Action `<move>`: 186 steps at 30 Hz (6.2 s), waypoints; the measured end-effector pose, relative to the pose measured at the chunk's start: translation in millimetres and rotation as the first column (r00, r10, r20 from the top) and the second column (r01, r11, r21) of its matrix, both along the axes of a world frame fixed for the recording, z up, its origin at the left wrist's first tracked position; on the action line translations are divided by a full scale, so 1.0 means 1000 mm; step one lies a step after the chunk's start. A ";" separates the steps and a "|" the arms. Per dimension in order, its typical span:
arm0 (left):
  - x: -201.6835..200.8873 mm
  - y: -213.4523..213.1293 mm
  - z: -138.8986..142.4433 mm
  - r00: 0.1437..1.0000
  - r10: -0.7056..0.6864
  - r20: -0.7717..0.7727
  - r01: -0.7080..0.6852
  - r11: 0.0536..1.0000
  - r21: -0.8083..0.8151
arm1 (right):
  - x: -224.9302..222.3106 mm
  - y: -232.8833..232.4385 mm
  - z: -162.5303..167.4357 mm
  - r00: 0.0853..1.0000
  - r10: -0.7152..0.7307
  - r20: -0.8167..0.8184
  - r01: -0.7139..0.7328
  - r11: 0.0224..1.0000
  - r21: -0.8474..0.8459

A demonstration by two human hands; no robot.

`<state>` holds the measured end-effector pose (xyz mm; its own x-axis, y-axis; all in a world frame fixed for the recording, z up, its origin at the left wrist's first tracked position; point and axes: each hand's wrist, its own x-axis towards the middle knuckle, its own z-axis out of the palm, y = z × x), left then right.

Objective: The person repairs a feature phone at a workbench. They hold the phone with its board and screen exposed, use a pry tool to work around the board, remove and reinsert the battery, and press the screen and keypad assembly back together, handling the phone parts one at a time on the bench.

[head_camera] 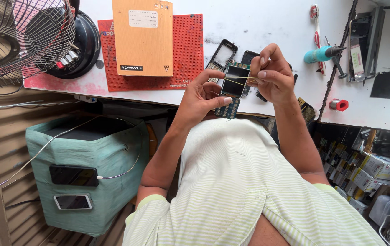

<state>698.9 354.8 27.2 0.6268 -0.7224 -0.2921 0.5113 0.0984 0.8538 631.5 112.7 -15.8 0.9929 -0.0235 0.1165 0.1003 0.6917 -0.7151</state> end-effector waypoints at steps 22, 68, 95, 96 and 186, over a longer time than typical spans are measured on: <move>0.002 -0.001 -0.002 0.988 0.057 0.142 -0.080 0.984 0.157 | -0.007 0.038 0.005 0.910 -0.254 0.328 0.415 0.553 -0.722; -0.003 -0.024 -0.002 0.478 -0.135 0.868 -0.526 0.747 0.406 | 0.007 0.068 0.029 0.873 -0.488 0.010 0.318 0.553 -0.770; 0.012 -0.015 -0.016 0.572 -0.046 0.819 -0.467 0.802 0.372 | 0.002 0.049 -0.007 0.944 -0.305 -0.124 0.223 0.869 -0.441; 0.015 -0.011 -0.015 0.609 -0.032 0.793 -0.454 0.806 0.381 | -0.001 0.049 -0.009 0.937 -0.312 -0.156 0.223 0.880 -0.421; -0.012 -0.006 0.018 0.503 0.130 0.855 -0.548 0.813 0.199 | -0.006 0.069 0.061 0.930 -0.365 0.041 0.299 0.688 -0.661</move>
<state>686.5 348.9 45.1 0.9062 -0.3398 0.2517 -0.3676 -0.3390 0.8660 625.7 182.1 45.6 0.9413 -0.3058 0.1433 0.1475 -0.0095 -0.9890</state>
